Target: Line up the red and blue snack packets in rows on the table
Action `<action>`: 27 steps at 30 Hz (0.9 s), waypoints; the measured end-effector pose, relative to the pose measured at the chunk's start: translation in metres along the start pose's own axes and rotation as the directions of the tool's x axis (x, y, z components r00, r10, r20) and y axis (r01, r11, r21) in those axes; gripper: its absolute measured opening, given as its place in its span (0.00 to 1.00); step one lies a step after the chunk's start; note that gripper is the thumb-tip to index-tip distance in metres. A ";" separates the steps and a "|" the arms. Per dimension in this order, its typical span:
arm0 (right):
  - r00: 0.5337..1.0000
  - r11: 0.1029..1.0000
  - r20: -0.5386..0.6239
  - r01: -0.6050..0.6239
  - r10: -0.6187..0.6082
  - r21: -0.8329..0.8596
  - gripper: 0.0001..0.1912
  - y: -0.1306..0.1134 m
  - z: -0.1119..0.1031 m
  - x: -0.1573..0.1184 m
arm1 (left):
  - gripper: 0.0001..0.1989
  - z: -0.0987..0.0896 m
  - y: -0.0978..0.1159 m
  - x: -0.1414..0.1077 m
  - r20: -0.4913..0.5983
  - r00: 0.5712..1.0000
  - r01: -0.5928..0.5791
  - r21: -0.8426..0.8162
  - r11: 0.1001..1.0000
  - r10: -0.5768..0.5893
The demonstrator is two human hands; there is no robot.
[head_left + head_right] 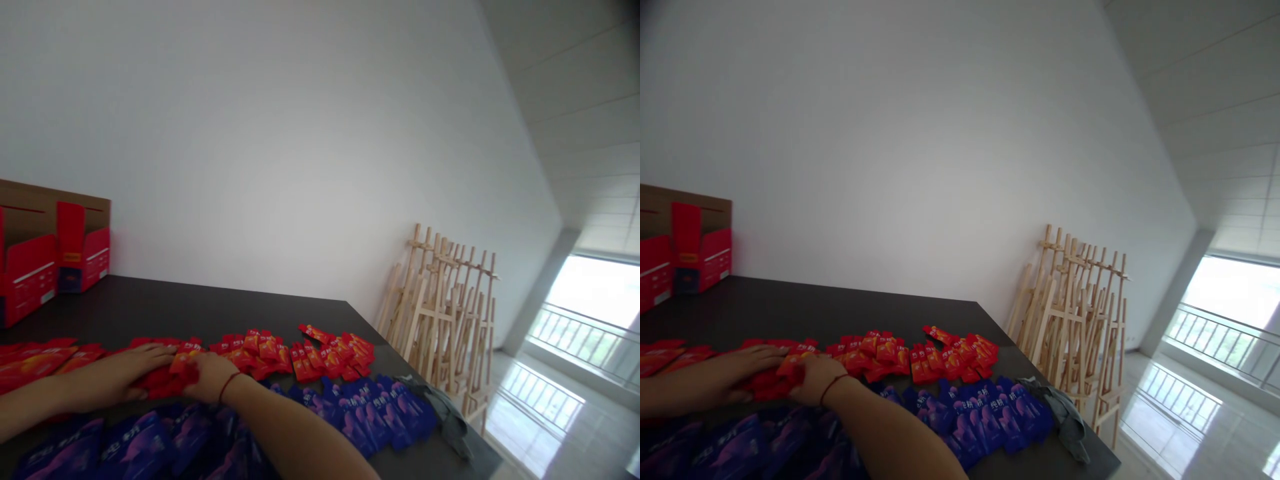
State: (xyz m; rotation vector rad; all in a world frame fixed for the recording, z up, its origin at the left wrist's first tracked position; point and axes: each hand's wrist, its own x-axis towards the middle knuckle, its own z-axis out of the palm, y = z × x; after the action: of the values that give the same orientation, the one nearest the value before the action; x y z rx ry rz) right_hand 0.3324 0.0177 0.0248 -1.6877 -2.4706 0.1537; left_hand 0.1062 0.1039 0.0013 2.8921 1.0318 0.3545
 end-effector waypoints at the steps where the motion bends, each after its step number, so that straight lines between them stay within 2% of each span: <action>1: 1.000 1.000 0.023 -0.005 0.005 0.007 0.27 0.001 -0.002 0.002 | 0.34 -0.002 -0.001 0.000 0.007 1.000 -0.005 -0.011 1.000 0.005; 5: 0.999 0.998 0.049 -0.006 0.009 -0.063 0.34 -0.003 -0.002 0.005 | 0.39 -0.006 -0.005 -0.006 0.002 0.999 0.040 -0.035 0.999 -0.040; 7: 0.999 0.997 0.032 -0.004 0.006 -0.082 0.36 -0.008 0.000 0.004 | 0.37 -0.003 -0.009 -0.008 -0.011 0.999 0.044 -0.019 0.999 -0.044; 9: 1.000 0.998 -0.002 0.012 -0.012 -0.067 0.34 -0.012 0.002 0.003 | 0.34 0.002 -0.013 -0.008 -0.022 0.999 0.024 -0.005 1.000 -0.024; 13: 0.993 0.996 -0.086 0.074 -0.078 -0.042 0.21 -0.013 0.007 0.004 | 0.34 0.010 -0.015 -0.004 -0.013 0.999 0.048 0.019 0.999 -0.048; 15: 0.989 0.995 -0.109 0.095 -0.098 -0.038 0.21 -0.011 0.009 0.005 | 0.35 0.010 -0.009 -0.002 -0.008 0.998 0.066 0.025 0.998 -0.066; 17: 0.989 0.995 -0.115 0.093 -0.095 -0.029 0.25 -0.007 0.011 0.006 | 0.34 0.008 0.001 0.000 0.000 0.997 0.078 0.029 0.996 -0.079; 20: 0.991 0.997 -0.118 0.066 -0.069 -0.025 0.32 -0.002 0.009 0.007 | 0.27 0.008 0.019 0.005 -0.006 0.996 0.090 0.053 0.995 -0.090; 23: 0.998 0.995 -0.050 0.033 -0.038 -0.099 0.26 -0.001 0.005 0.005 | 0.23 0.010 0.026 0.008 -0.024 0.998 0.063 0.078 0.995 -0.062; 27: 0.994 0.971 0.070 -0.061 0.080 -0.231 0.17 -0.009 -0.002 0.003 | 0.24 0.017 0.018 0.010 -0.039 0.995 0.095 0.090 0.991 -0.092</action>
State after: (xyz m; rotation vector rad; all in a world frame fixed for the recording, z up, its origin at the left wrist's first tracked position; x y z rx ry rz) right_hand 0.3235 0.0175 0.0284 -1.8951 -2.5722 -0.0612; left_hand 0.1291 0.0973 -0.0114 2.9142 1.2155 0.3631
